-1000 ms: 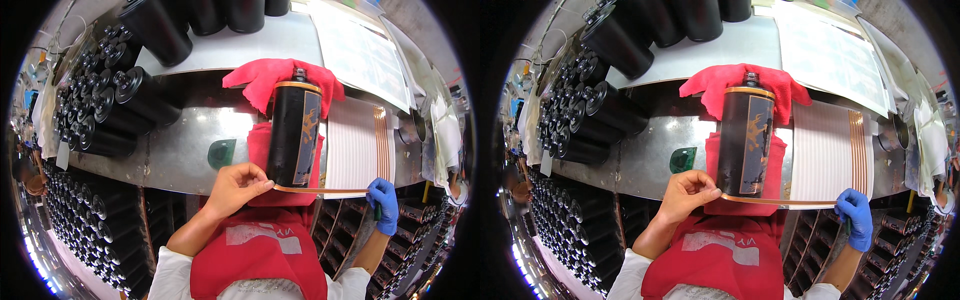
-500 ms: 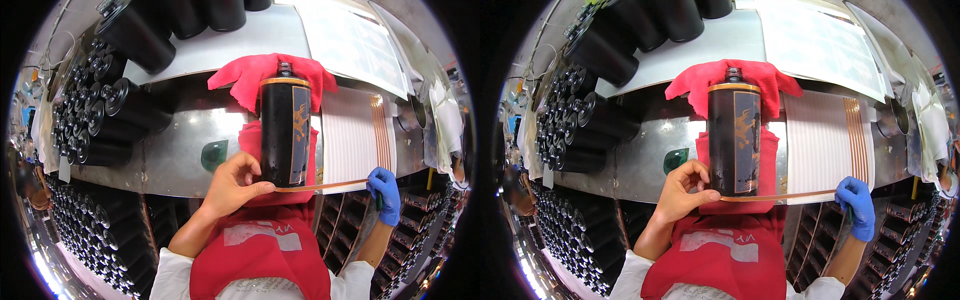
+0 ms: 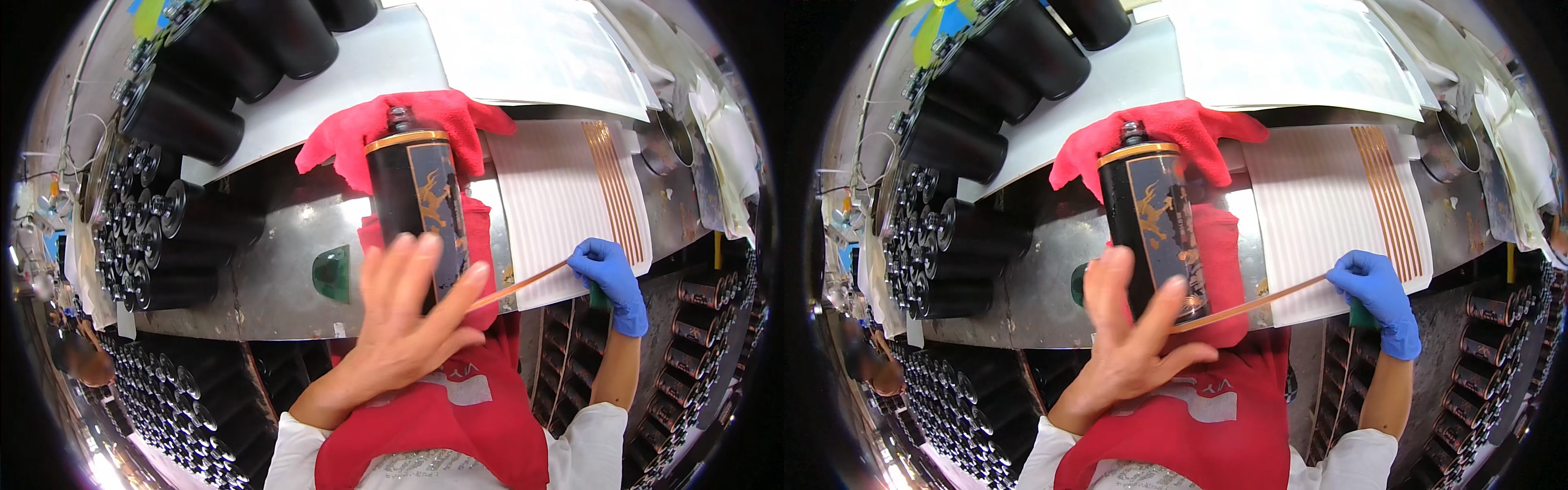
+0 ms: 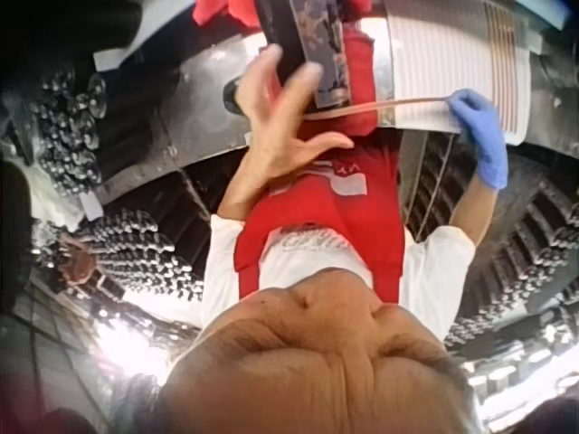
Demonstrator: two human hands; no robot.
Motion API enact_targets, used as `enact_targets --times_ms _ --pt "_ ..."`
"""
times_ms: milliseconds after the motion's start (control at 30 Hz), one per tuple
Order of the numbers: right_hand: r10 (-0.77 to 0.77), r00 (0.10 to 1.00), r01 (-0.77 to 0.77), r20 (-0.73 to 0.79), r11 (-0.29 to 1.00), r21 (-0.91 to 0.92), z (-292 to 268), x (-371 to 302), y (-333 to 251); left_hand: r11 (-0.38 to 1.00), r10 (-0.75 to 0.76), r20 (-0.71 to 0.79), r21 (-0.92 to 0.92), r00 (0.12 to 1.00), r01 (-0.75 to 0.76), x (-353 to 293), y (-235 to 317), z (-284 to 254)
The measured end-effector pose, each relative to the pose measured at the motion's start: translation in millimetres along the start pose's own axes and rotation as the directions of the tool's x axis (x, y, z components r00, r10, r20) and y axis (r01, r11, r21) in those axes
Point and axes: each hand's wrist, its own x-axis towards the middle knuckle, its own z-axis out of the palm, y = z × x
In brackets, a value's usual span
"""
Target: The person applies decorative stickers and copper-colored strips to black cylindrical containers. They smooth each sticker with a green tool, then wrap and press a strip around the container's rim before placing the finished item aside.
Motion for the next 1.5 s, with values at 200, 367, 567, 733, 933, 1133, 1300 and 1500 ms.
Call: enact_targets --times_ms 200,367,567,733,933,1133,1300,1500 --pt "-0.086 0.996 0.086 -0.009 0.996 0.014 23 -1 8 0.985 -0.115 0.013 -0.131 0.993 0.116 -19 -33 25" --pt "-0.027 0.992 0.015 0.126 0.995 0.103 68 -18 -20 0.67 -0.473 0.339 -0.46 0.813 0.582 -36 -48 16" --pt "-0.039 0.991 0.018 0.13 0.987 0.162 72 -21 -15 0.992 -0.11 0.02 -0.061 0.994 0.111 -10 -12 8" --pt "-0.028 0.987 -0.003 0.159 0.981 0.192 74 -20 -13 0.991 -0.075 0.164 0.12 0.984 0.055 4 -13 9" --pt "-0.083 0.952 0.014 0.296 0.974 0.228 109 -34 -46 0.853 -0.282 0.04 -0.446 0.959 0.269 -47 -53 34" --pt "-0.058 0.937 -0.014 0.344 0.979 0.204 110 -38 -52 0.914 -0.292 0.009 -0.29 0.956 0.282 -34 -40 19" --pt "-0.056 0.945 -0.019 0.323 0.974 0.224 108 -43 -57 0.994 -0.105 0.025 -0.039 0.994 0.106 -6 -19 12" --pt "-0.058 0.947 -0.017 0.315 0.973 0.23 107 -41 -58 0.996 -0.082 0.013 -0.028 0.997 0.083 -6 -25 19"
